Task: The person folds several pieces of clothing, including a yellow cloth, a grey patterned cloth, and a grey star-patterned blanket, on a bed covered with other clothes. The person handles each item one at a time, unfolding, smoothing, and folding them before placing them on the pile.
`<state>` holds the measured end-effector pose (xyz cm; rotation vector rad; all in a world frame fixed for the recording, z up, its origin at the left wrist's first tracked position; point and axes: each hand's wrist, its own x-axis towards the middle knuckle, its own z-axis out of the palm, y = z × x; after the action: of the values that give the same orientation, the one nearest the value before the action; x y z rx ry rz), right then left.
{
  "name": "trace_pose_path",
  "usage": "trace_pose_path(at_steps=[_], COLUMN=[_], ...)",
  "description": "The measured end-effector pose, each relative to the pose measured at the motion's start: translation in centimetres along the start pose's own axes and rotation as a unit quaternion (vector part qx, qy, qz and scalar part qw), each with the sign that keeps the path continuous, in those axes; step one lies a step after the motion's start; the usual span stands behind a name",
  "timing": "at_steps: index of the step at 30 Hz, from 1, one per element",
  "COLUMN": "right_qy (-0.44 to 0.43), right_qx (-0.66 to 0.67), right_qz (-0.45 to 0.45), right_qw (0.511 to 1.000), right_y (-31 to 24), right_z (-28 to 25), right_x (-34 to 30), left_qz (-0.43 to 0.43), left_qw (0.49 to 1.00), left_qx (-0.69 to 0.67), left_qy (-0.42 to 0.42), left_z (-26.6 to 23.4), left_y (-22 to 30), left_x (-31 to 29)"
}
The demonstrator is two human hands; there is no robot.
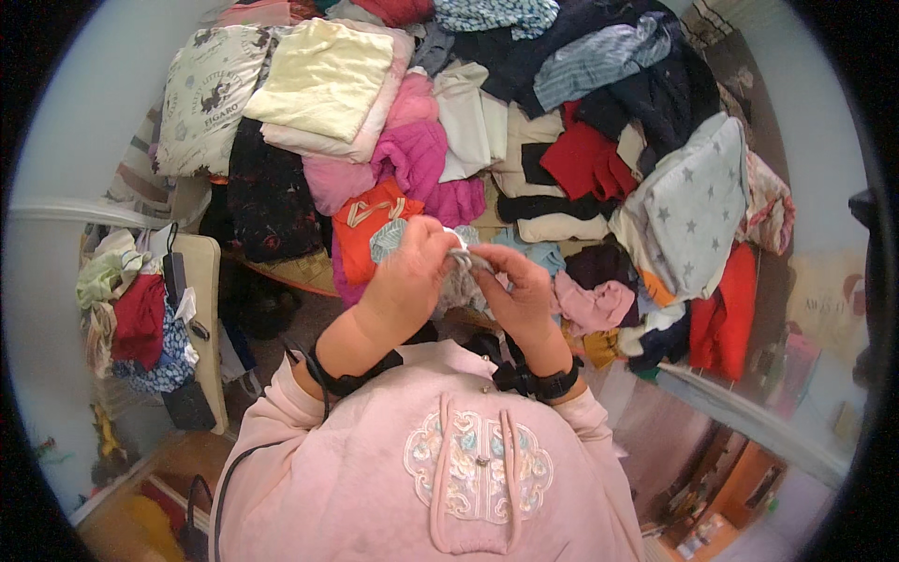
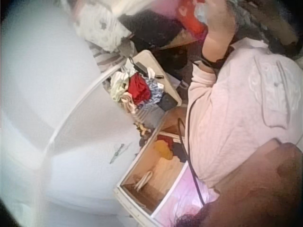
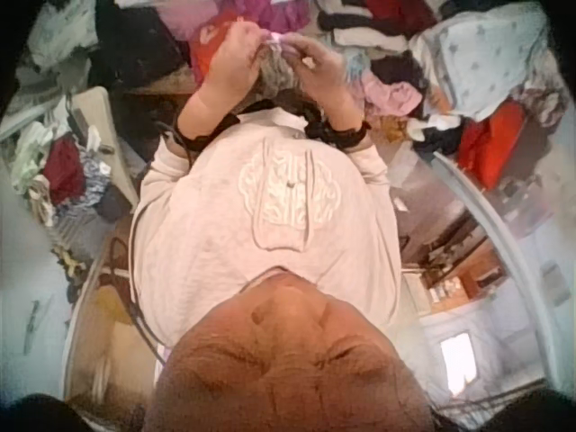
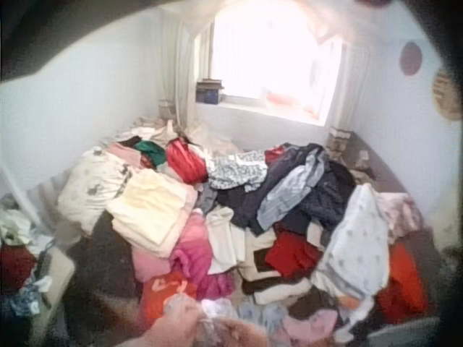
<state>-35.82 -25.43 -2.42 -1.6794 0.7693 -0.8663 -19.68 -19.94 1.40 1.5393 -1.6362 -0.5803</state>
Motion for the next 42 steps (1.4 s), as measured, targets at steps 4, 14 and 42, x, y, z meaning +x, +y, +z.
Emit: trace_pose_path(at_steps=[4,14,42], right_qy=[0.079,0.163,0.195], right_qx=[-0.045,-0.177,0.580], right_qz=[-0.028,0.031,0.302], right_qw=[0.995,0.970,0.731], right_y=[1.7,13.1,28.0], right_z=[-0.2,-0.9,0.4], right_x=[0.7,-1.2,-5.1], left_qz=[0.043,0.032,0.044], left_qw=[0.998,0.988,0.936], left_qx=[0.017,-0.098,-0.229], left_qy=[0.029,0.111,0.264], left_z=[-1.5,-6.6,-8.9], left_y=[0.9,6.6,8.9], left_x=[1.6,2.8,3.1])
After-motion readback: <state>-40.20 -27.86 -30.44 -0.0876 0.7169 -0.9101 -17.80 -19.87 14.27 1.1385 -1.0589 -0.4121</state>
